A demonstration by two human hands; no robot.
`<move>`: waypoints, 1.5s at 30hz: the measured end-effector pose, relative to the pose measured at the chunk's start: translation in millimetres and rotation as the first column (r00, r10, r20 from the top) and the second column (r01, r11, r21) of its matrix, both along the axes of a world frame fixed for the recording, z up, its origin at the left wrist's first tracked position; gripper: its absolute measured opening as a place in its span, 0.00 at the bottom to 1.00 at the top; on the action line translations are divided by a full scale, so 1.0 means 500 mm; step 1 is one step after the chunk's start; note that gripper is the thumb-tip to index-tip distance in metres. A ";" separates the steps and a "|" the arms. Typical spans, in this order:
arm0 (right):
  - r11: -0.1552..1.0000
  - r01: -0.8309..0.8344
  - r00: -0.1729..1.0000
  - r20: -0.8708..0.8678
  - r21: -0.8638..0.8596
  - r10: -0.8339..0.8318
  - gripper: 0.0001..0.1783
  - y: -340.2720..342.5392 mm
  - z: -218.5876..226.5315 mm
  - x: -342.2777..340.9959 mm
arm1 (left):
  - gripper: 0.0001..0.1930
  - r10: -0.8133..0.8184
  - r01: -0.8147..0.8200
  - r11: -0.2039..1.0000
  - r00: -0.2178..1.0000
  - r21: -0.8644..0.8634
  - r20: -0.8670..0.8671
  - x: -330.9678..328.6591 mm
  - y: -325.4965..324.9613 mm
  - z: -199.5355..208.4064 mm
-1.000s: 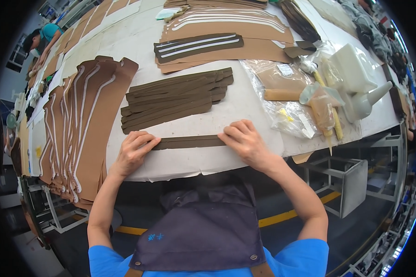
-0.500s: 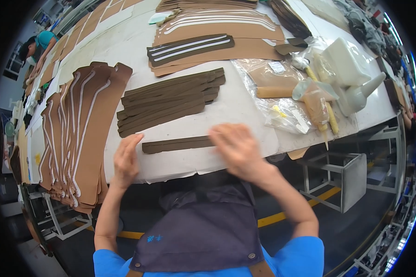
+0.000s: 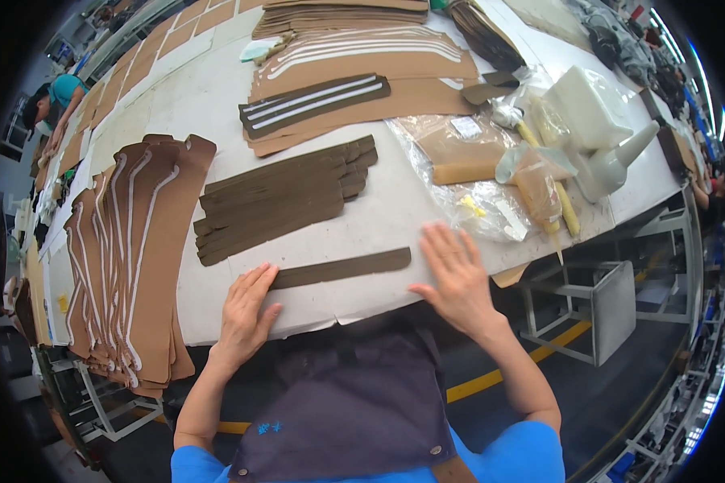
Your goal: Manually folding and pressing thin leather strips to prepare them for assembly.
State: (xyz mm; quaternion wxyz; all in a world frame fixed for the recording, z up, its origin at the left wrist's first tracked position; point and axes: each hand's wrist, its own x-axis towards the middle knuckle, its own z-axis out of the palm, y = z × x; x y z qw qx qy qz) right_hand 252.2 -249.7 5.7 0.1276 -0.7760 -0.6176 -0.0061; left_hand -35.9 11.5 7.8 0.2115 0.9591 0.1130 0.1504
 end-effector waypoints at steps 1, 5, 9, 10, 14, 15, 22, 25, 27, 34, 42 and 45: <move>0.997 0.035 0.999 -0.022 0.074 -0.034 0.36 -0.005 0.008 0.019 | 0.27 0.025 -0.025 1.000 0.998 0.001 0.063 0.011 0.003 0.002; 0.951 0.067 0.997 -0.066 0.301 -0.050 0.18 0.084 0.047 0.060 | 0.18 0.124 -0.121 0.989 0.992 -0.086 0.025 0.082 0.011 0.014; 0.886 -0.070 0.994 -0.041 0.458 0.100 0.12 0.275 0.042 0.135 | 0.11 0.032 -0.052 0.976 0.995 -0.210 -0.096 0.109 0.030 0.027; 0.869 -0.099 0.991 -0.034 0.486 0.131 0.11 0.324 0.034 0.150 | 0.11 0.038 -0.057 0.977 0.995 -0.204 -0.095 0.107 0.030 0.024; 0.817 -0.207 0.966 -0.020 0.539 0.257 0.07 0.524 -0.010 0.176 | 0.11 0.059 -0.087 0.903 0.995 -0.421 -0.079 0.094 0.042 0.028; 0.829 -0.258 0.960 0.037 0.497 0.277 0.06 0.565 -0.024 0.177 | 0.11 0.133 -0.162 0.790 0.987 -0.591 -0.094 0.093 0.048 0.031; 0.875 -0.410 0.864 0.416 0.257 0.283 0.05 0.699 -0.066 0.162 | 0.08 0.198 -0.203 0.971 0.979 -0.127 -0.054 0.108 0.231 0.089; 0.883 -0.406 0.865 0.410 0.235 0.289 0.05 0.707 -0.068 0.155 | 0.09 0.313 -0.273 0.930 0.939 -0.247 0.140 0.197 0.282 0.070; 0.875 -0.399 0.883 0.371 0.273 0.287 0.04 0.697 -0.062 0.165 | 0.12 0.184 -0.162 0.982 0.934 -0.097 0.307 0.291 0.321 0.051; 0.783 0.302 0.823 -0.563 0.544 0.073 0.11 0.488 0.078 0.285 | 0.11 0.250 -0.256 0.965 0.963 0.052 0.106 0.406 0.421 -0.043; 0.379 0.613 0.710 -0.694 0.694 0.122 0.09 0.081 0.269 0.213 | 0.06 0.196 -0.318 0.936 0.828 0.151 0.526 0.399 0.261 0.022; 0.643 0.353 0.804 -0.572 0.680 0.163 0.10 0.099 0.207 0.065 | 0.29 0.018 0.026 0.421 0.999 -0.907 0.037 0.315 0.154 0.061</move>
